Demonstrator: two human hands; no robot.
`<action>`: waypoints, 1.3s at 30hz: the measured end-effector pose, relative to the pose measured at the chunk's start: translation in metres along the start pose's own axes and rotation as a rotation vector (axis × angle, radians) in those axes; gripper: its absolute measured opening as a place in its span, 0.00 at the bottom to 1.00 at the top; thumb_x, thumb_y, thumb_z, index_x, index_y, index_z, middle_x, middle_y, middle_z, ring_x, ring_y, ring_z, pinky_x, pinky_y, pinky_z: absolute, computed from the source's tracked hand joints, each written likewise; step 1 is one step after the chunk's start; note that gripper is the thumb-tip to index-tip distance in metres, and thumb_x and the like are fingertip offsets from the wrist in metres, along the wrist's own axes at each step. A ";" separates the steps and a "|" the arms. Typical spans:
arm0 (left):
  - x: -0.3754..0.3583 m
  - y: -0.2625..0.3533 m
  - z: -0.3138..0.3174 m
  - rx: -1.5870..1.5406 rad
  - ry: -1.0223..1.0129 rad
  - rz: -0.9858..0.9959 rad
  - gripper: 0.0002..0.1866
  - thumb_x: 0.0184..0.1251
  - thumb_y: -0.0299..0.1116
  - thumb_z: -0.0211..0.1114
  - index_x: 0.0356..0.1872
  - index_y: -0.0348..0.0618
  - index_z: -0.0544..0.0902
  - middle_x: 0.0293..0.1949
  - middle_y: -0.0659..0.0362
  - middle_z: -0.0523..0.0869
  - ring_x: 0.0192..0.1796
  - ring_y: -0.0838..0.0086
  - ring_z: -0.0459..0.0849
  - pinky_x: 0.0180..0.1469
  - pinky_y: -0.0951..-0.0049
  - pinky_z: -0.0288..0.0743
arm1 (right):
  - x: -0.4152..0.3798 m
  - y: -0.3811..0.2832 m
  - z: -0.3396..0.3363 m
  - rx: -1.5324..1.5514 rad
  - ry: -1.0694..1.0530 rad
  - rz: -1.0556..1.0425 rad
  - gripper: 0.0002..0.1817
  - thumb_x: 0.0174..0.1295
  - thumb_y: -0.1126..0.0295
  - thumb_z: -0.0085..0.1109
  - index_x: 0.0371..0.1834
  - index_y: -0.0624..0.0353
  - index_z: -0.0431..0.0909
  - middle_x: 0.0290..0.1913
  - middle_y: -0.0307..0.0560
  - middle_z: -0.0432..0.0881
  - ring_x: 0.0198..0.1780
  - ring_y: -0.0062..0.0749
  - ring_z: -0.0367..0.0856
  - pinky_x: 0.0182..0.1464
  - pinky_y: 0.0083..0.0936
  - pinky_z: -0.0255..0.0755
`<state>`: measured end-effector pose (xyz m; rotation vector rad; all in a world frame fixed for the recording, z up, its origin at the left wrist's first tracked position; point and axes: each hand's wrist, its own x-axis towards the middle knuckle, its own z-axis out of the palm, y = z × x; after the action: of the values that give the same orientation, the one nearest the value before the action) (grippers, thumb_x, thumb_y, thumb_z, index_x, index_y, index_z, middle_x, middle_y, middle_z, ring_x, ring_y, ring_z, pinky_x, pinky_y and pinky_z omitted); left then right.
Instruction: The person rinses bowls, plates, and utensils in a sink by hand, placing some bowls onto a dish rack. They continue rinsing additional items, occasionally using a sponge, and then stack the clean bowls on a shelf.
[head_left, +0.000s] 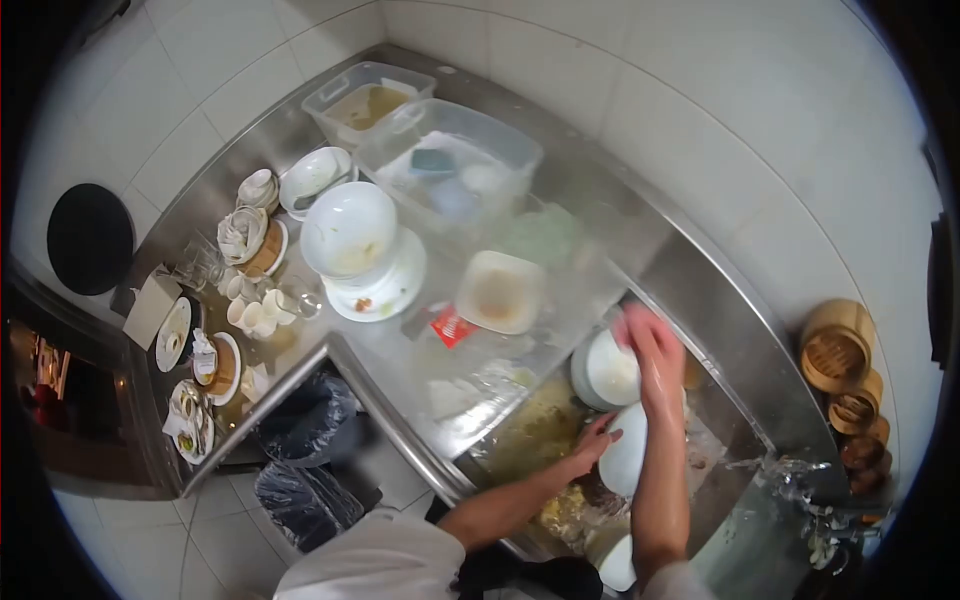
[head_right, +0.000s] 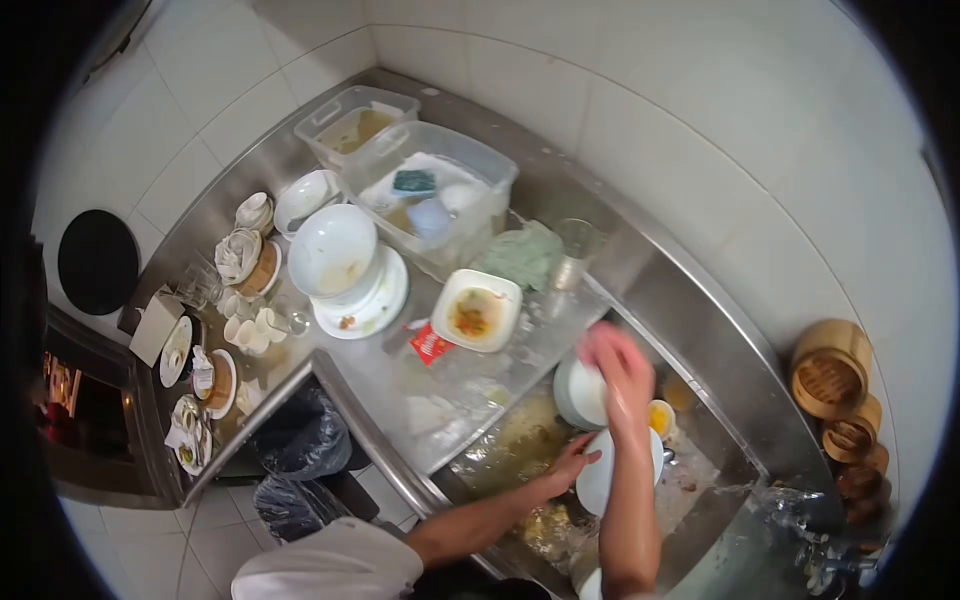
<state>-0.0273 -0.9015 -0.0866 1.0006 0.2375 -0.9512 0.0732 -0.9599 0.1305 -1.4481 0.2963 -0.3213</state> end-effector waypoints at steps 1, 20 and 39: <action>0.000 -0.006 -0.015 0.038 -0.016 0.118 0.22 0.61 0.30 0.63 0.58 0.44 0.74 0.50 0.56 0.80 0.51 0.72 0.78 0.53 0.72 0.71 | 0.037 -0.029 0.064 -0.127 -0.120 -0.130 0.11 0.65 0.68 0.55 0.43 0.65 0.78 0.35 0.39 0.80 0.36 0.19 0.75 0.42 0.18 0.69; -0.036 0.088 -0.056 -0.302 -0.096 -0.088 0.23 0.67 0.36 0.58 0.62 0.43 0.68 0.57 0.54 0.76 0.55 0.66 0.77 0.55 0.67 0.73 | -0.159 0.120 -0.031 -1.238 0.190 0.107 0.24 0.48 0.78 0.52 0.53 0.65 0.70 0.55 0.69 0.69 0.56 0.66 0.67 0.61 0.51 0.60; -0.008 -0.032 0.076 0.242 -0.242 -0.505 0.20 0.65 0.35 0.61 0.54 0.33 0.73 0.46 0.52 0.81 0.44 0.63 0.83 0.49 0.61 0.78 | -0.217 0.073 -0.244 0.300 0.601 0.031 0.21 0.63 0.64 0.54 0.60 0.53 0.70 0.58 0.47 0.75 0.57 0.36 0.74 0.61 0.33 0.67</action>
<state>-0.0746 -0.9637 -0.0601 1.0542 0.1760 -1.5795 -0.2185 -1.0925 0.0346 -1.0244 0.7226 -0.7443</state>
